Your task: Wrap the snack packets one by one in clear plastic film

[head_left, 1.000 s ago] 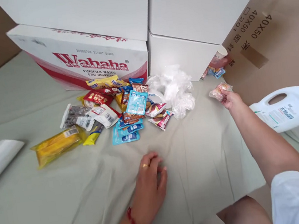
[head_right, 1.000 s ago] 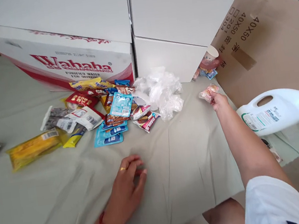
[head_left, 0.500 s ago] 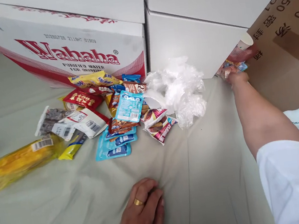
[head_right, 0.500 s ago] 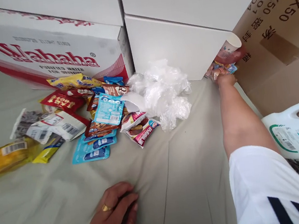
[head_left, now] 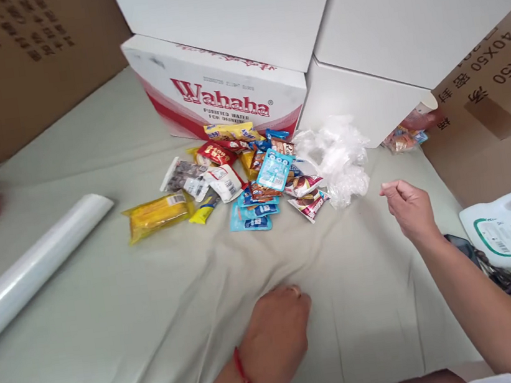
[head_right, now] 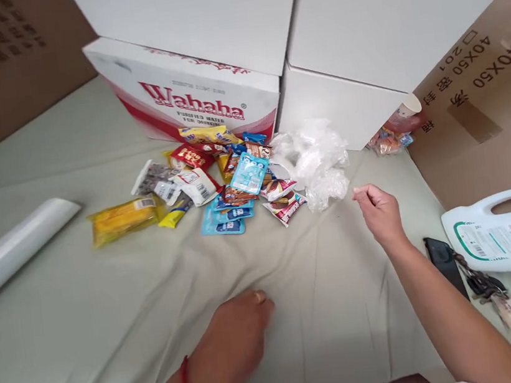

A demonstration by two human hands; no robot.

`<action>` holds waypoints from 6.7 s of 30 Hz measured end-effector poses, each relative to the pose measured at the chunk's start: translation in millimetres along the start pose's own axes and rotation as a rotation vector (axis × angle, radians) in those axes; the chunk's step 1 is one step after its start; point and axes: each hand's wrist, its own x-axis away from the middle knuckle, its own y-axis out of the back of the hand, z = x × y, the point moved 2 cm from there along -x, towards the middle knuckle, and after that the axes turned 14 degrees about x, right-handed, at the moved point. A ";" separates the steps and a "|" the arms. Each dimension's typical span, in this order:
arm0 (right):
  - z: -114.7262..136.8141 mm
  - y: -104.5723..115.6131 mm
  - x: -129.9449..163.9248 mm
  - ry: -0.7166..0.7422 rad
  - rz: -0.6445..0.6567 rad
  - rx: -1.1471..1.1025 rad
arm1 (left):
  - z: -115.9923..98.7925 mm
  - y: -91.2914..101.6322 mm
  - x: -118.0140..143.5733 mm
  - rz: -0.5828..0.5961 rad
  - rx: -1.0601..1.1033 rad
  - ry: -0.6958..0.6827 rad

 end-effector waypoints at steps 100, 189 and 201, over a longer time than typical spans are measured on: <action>103.4 -72.9 127.0 -0.754 0.263 -1.089 | 26.0 13.3 -32.9 -0.306 1.672 -0.051; 89.6 -63.5 122.4 -0.717 0.203 -1.032 | 10.4 -4.1 -25.0 -0.754 0.077 -0.408; 103.5 -67.3 133.8 -0.429 0.365 -0.990 | 35.6 -0.4 -41.4 -0.628 1.279 0.047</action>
